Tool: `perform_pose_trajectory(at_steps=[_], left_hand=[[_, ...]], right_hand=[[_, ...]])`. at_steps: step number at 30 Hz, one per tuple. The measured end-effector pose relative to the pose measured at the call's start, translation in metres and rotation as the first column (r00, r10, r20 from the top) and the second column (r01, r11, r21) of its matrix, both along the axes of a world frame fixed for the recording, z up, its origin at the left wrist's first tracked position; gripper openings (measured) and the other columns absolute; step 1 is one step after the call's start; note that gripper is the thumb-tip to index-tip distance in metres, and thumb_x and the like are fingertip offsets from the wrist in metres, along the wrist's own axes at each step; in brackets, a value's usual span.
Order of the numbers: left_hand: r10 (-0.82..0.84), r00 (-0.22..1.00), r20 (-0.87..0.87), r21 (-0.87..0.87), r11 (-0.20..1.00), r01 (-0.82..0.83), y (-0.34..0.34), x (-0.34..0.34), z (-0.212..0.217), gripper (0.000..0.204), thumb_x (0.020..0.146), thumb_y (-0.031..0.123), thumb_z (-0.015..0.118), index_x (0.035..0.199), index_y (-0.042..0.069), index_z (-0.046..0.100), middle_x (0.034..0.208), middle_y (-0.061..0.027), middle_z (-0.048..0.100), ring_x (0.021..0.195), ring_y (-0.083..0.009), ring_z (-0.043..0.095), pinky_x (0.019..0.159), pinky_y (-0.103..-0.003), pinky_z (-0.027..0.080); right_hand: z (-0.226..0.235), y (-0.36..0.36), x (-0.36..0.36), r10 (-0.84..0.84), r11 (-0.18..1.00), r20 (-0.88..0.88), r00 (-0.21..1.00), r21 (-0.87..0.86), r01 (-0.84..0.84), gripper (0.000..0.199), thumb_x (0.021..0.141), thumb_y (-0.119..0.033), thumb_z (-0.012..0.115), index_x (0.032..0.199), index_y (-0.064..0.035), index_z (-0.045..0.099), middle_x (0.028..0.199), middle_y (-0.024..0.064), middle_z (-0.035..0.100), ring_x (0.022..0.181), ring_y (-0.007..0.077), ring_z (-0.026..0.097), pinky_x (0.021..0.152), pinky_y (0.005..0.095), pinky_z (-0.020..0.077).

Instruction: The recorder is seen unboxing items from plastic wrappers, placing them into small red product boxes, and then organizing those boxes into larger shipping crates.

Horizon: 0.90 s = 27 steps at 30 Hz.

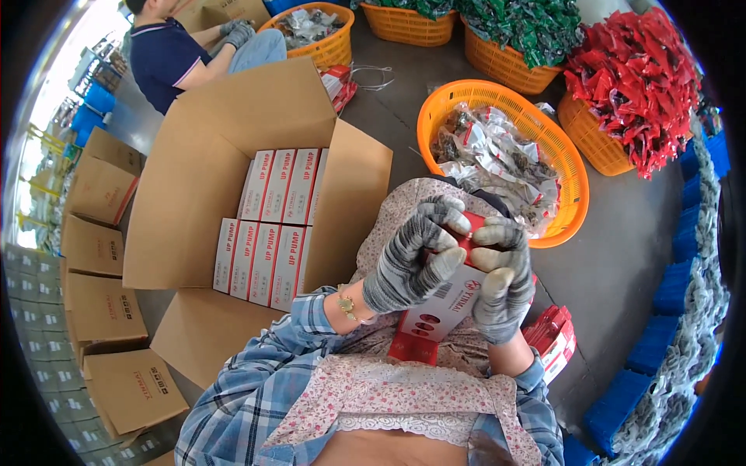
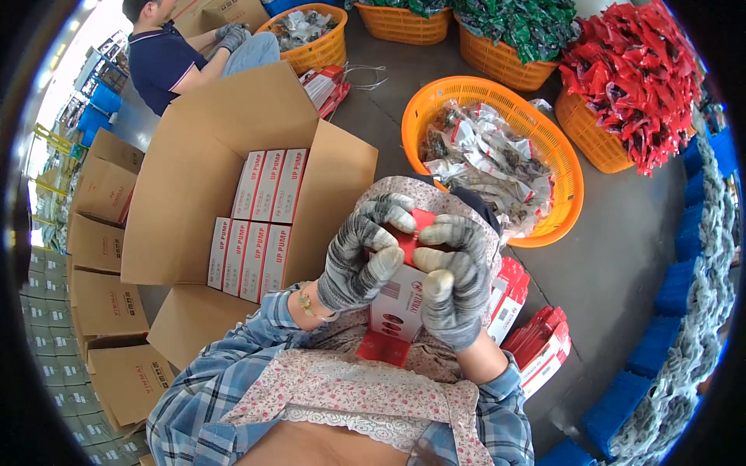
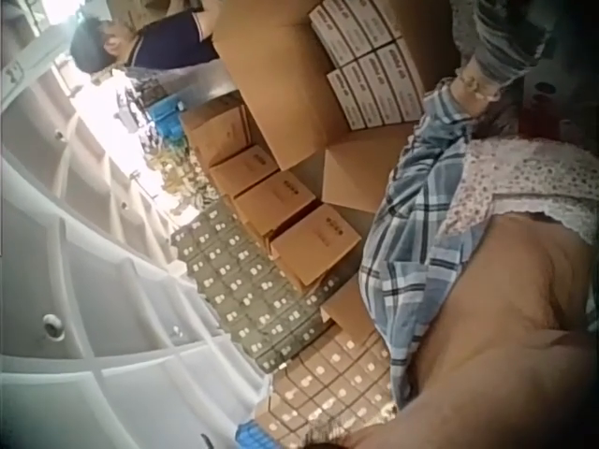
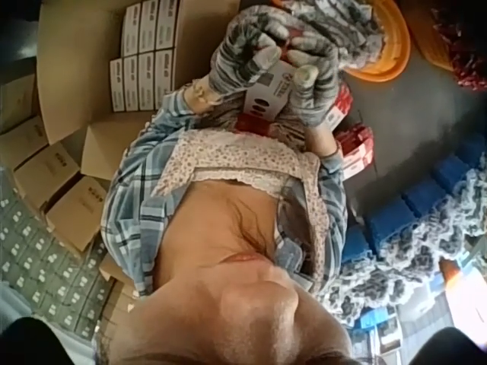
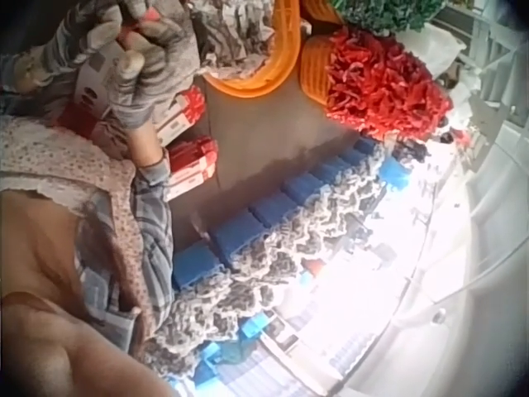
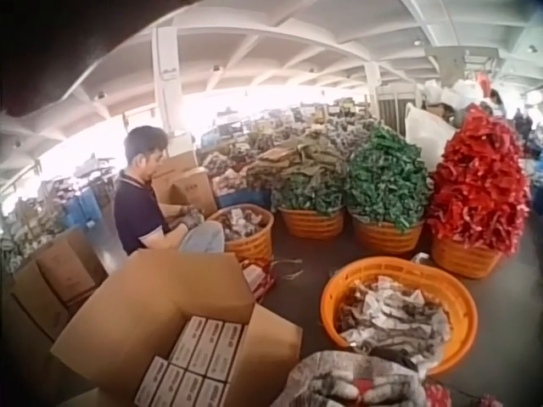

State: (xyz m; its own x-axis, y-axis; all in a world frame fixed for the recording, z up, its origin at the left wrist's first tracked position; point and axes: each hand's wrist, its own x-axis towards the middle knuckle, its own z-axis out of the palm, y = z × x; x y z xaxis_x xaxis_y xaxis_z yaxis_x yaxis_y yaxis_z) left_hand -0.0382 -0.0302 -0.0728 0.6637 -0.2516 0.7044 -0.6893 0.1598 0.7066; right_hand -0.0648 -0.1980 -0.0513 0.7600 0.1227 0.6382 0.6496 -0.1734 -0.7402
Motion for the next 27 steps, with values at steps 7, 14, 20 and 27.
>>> perform_pose_trajectory(at_steps=[7, 14, 20, 27], left_hand=[[0.279, 0.903, -0.326, 0.115, 0.960, -0.255, 0.005, -0.010, -0.025, 0.048, 0.082, 0.030, 0.069, 0.120, 0.007, 0.050, 0.128, -0.0124, 0.044, 0.117, -0.0290, 0.045, 0.100, -0.041, 0.035], [-0.335, 0.350, -0.875, -0.365, 0.931, -0.021, 0.062, 0.083, -0.012, 0.064, 0.086, 0.047, 0.060, 0.132, 0.010, 0.038, 0.111, -0.0079, 0.059, 0.096, -0.0147, 0.060, 0.082, -0.028, 0.051], [-0.495, 0.804, -0.328, -0.732, 0.671, 0.115, 0.007, 0.034, 0.063, 0.060, 0.087, 0.040, 0.062, 0.136, 0.018, 0.035, 0.126, -0.0147, 0.049, 0.112, -0.0240, 0.051, 0.095, -0.041, 0.044], [0.391, 0.920, -0.034, -0.331, 0.864, -0.379, 0.027, 0.058, 0.051, 0.064, 0.085, 0.027, 0.064, 0.139, 0.022, 0.032, 0.136, -0.0161, 0.040, 0.122, -0.0297, 0.043, 0.103, -0.047, 0.035]], right_hand=[[-0.008, 0.008, 0.018, -0.134, 0.981, 0.129, 0.983, -0.122, 0.150, 0.041, 0.094, -0.042, 0.046, 0.110, -0.0051, 0.056, 0.125, 0.0204, 0.049, 0.114, 0.0351, 0.049, 0.101, 0.0470, 0.0328], [-0.018, 0.005, 0.038, -0.046, 0.838, 0.205, 0.978, -0.524, 0.150, 0.038, 0.090, -0.024, 0.056, 0.125, -0.0116, 0.049, 0.131, 0.0229, 0.044, 0.122, 0.0370, 0.044, 0.109, 0.0464, 0.0251], [0.002, 0.002, 0.078, -0.053, 0.920, 0.050, 0.997, -0.387, 0.068, 0.069, 0.074, -0.024, 0.068, 0.134, -0.0055, 0.040, 0.129, 0.0208, 0.047, 0.121, 0.0361, 0.045, 0.104, 0.0496, 0.0321], [0.000, -0.015, 0.123, 0.193, 0.981, -0.416, 0.889, 0.058, -0.186, 0.068, 0.080, -0.040, 0.064, 0.130, 0.0017, 0.043, 0.119, 0.0200, 0.055, 0.111, 0.0350, 0.053, 0.094, 0.0416, 0.0415]])
